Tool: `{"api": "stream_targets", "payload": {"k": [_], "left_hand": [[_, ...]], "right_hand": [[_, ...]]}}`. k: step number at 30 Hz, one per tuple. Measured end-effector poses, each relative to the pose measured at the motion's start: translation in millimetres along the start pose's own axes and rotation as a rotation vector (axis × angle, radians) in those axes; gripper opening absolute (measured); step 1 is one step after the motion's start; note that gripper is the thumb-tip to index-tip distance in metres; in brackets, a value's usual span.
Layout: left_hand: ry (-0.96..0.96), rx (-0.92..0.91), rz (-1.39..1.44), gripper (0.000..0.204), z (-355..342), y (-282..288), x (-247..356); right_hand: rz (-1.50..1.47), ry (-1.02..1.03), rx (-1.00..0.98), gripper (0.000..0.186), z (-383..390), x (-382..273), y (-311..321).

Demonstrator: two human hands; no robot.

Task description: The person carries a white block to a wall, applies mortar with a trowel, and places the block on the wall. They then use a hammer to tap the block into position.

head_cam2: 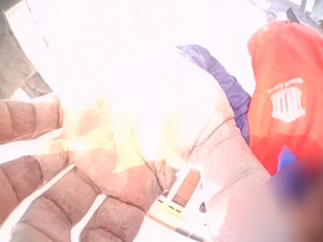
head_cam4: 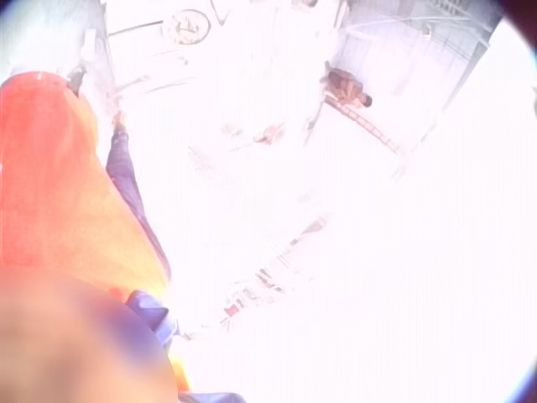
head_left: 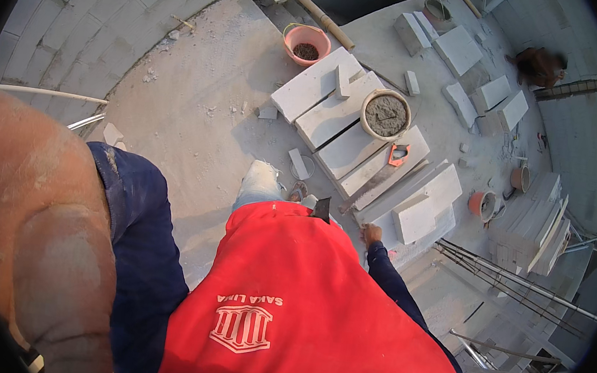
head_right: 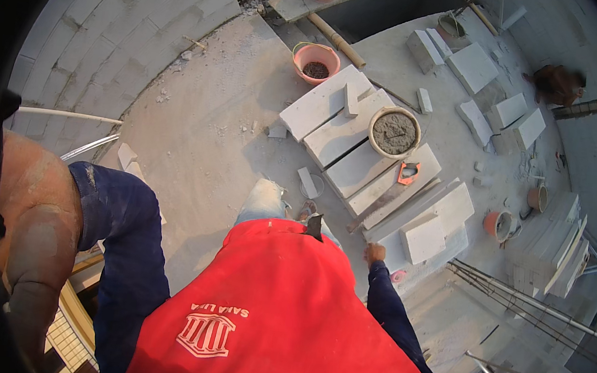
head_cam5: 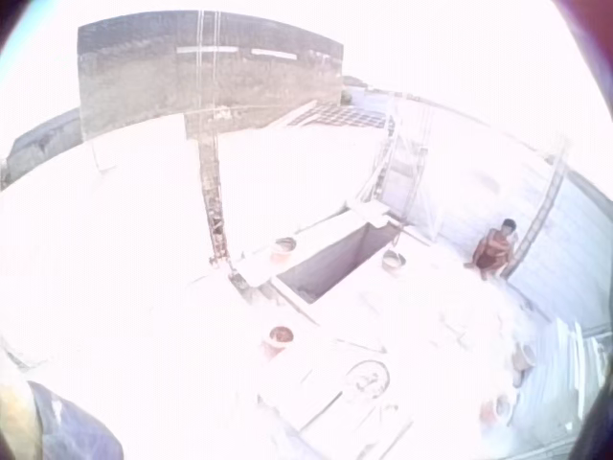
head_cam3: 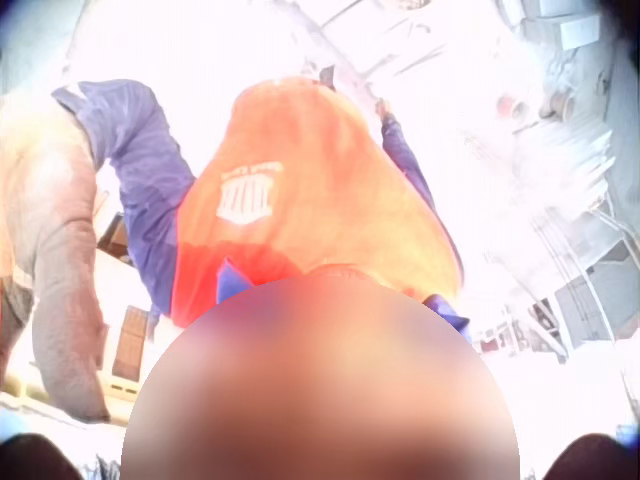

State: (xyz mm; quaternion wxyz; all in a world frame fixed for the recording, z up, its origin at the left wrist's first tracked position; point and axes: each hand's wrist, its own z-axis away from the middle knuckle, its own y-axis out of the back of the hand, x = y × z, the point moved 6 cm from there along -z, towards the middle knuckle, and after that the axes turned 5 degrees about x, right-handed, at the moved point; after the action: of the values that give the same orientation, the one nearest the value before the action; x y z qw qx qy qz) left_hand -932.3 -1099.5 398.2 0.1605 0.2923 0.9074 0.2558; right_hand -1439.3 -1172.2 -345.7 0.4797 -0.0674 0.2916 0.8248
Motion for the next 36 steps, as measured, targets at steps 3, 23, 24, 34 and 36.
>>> {"api": "stream_targets", "payload": {"k": [3,23,24,34,36], "left_hand": [[0.027,-0.015,-0.009,0.064,15,5,-14],[0.052,0.013,0.114,0.065,163,109,-254],[0.052,0.019,0.13,0.065,171,111,-264],[0.136,0.278,0.355,0.065,202,130,-374],[0.317,0.371,0.498,0.065,206,112,-397]], "right_hand": [[0.019,0.046,-0.133,0.025,-4,-21,-6],[-0.482,1.548,1.208,0.036,520,-615,58],[-0.406,1.544,1.199,0.035,518,-634,23],[0.553,0.996,0.032,0.034,212,-482,-360],[0.484,0.698,0.069,0.035,175,-368,-376]]}}
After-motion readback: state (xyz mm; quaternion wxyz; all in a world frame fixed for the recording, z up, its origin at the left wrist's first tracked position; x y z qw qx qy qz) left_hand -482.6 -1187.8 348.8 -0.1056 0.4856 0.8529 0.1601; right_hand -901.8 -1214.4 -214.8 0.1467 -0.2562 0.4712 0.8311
